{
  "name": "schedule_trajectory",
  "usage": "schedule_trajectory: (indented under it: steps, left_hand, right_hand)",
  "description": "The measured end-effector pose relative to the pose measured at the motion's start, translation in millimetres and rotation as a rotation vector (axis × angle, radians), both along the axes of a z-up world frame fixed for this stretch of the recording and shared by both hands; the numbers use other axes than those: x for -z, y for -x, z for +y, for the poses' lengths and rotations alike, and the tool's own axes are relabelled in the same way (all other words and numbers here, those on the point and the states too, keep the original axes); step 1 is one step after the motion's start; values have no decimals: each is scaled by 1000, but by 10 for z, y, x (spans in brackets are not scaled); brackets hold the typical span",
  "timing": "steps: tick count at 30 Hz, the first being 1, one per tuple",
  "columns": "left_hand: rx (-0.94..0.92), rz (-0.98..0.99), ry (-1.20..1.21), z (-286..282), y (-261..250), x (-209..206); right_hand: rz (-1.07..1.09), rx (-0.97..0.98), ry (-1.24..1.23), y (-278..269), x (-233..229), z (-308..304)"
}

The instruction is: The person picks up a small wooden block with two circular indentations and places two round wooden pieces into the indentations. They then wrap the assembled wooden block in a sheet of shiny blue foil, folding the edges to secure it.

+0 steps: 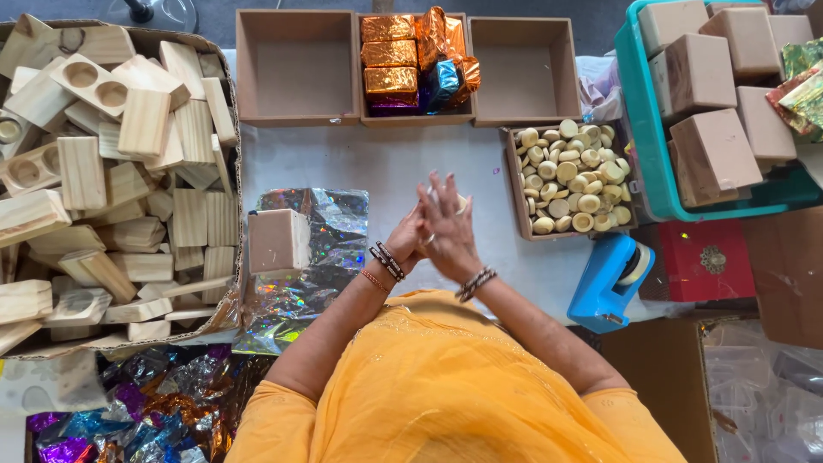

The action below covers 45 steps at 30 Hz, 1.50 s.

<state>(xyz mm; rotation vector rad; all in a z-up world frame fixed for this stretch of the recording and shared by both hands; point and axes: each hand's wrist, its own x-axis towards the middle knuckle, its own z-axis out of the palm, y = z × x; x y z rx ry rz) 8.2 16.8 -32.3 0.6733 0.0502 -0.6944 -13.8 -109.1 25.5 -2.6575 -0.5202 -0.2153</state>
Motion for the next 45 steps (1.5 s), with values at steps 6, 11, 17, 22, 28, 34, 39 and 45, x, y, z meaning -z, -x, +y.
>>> schedule_trajectory:
  steps: [6,11,17,22,28,34,39,45]
  left_hand:
    - [120,162,-240,56,76,-6]
    - [57,187,-14,169,6,55]
    - [17,130,-81,95,62,198]
    - [111,164,-210,33,86,-210]
    - [49,15,-142,38,19,-168]
    - [-34,201,-147,64,-37,-82]
    - [74,114,-185,-17,94,-94]
    - [159,137,-399,-19,87,181]
  right_hand:
    - [169,216,-146,-524,379,-528]
    - [-104,2,-251,2,-23,-198]
    - [-175,-186,-8,101,-352,-3]
    - [41,-21,-146,-348,26,-395]
    - [463,479,-742,-207,-173,-438]
    - [-171,-29,-496,316,-471,0]
    - [-113,-113,-68,20,-268,-134]
    - [528,211,-1002,-441,533,-690]
